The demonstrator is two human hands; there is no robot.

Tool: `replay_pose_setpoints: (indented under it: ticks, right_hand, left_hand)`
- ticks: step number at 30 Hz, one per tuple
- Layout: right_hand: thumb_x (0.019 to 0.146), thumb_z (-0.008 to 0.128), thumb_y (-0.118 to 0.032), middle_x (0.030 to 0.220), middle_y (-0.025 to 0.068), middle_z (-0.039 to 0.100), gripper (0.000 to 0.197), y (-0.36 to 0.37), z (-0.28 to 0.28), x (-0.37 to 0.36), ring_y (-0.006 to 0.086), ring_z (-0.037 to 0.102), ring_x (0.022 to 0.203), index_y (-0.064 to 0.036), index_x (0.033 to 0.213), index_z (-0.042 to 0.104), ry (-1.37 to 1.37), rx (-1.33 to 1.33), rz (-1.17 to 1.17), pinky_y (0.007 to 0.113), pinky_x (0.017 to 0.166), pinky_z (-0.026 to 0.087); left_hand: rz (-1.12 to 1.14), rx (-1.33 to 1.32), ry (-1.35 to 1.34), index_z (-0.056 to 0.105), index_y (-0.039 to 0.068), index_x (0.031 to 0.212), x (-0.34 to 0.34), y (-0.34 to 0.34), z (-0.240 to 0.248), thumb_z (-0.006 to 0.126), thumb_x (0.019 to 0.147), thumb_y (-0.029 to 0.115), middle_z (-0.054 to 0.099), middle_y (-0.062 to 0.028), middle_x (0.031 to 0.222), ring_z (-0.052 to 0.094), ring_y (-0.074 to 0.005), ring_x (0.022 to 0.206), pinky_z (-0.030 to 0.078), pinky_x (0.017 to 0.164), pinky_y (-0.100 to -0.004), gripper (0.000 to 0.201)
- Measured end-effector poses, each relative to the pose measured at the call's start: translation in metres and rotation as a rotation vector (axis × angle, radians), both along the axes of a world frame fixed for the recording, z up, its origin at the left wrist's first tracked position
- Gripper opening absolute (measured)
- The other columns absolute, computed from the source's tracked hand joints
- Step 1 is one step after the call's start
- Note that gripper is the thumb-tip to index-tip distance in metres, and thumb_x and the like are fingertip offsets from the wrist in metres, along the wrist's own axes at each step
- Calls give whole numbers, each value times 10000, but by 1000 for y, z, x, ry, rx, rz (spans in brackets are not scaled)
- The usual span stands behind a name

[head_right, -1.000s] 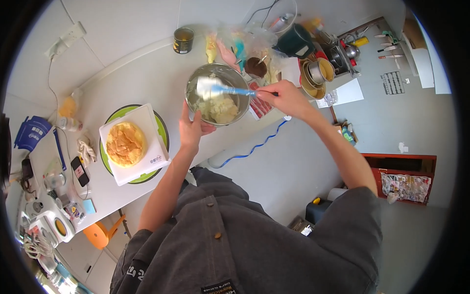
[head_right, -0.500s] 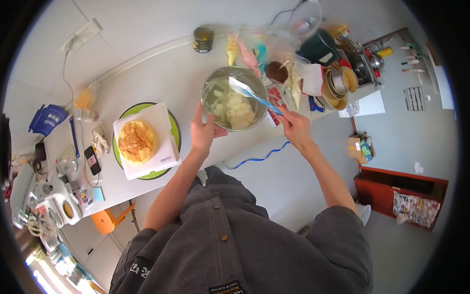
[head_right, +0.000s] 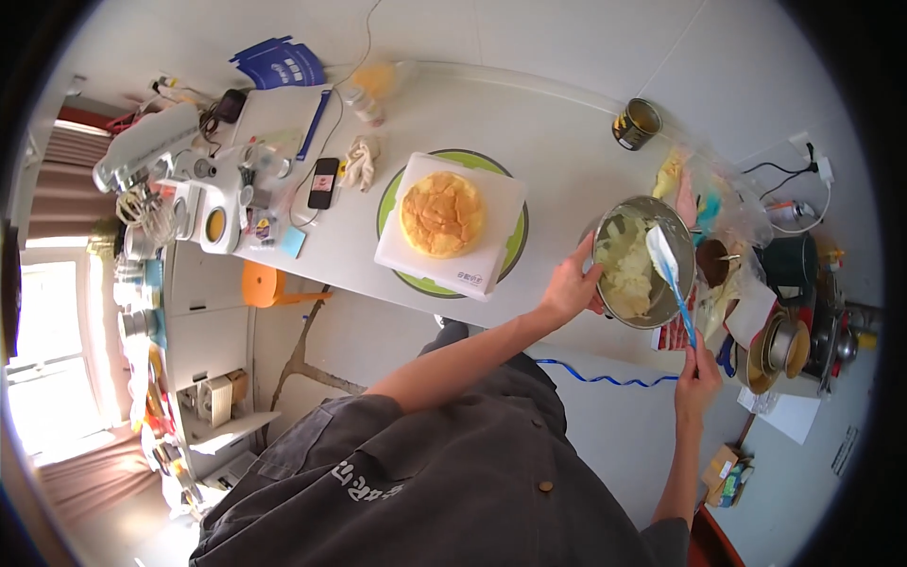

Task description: The recorder retrieves cake bases from a refrigerator, brings them to a workstation, trims a cake base, and prepares frosting for decorating.

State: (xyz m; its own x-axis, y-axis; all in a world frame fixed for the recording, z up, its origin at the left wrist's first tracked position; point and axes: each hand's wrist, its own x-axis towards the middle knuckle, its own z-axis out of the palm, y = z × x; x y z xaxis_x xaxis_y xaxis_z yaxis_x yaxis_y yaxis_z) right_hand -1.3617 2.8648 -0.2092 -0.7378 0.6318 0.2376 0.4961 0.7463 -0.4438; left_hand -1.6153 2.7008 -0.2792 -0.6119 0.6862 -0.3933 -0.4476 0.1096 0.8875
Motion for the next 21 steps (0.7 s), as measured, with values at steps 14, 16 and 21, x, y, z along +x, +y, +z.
replay_pose_setpoints:
  ticks: [14,16,21]
  right_hand:
    - [988,685,-207,661,-79,430,343,-29,-25,-8,19,313,554,-42,1290,688,512,-1008,-480,219,482,199]
    - [987,688,-219,643,-83,416,326,-30,-24,0,20,302,534,-38,1259,700,553,-1031,-487,223,473,189]
    - [1003,662,-208,597,-93,359,270,-32,-23,7,22,251,481,-35,1207,697,592,-1071,-536,229,442,173]
  left_hand:
    - [-96,-260,-91,213,26,1584,-13,-7,9,619,898,166,711,-213,846,720,-280,591,623,515,-380,809]
    - [-124,-314,-81,228,22,1569,-13,-6,14,606,882,150,705,-239,926,723,-299,613,632,524,-393,795]
    - [-101,-96,-309,339,-3,1405,-6,-24,7,495,852,66,663,-288,996,724,-386,652,646,508,-419,580]
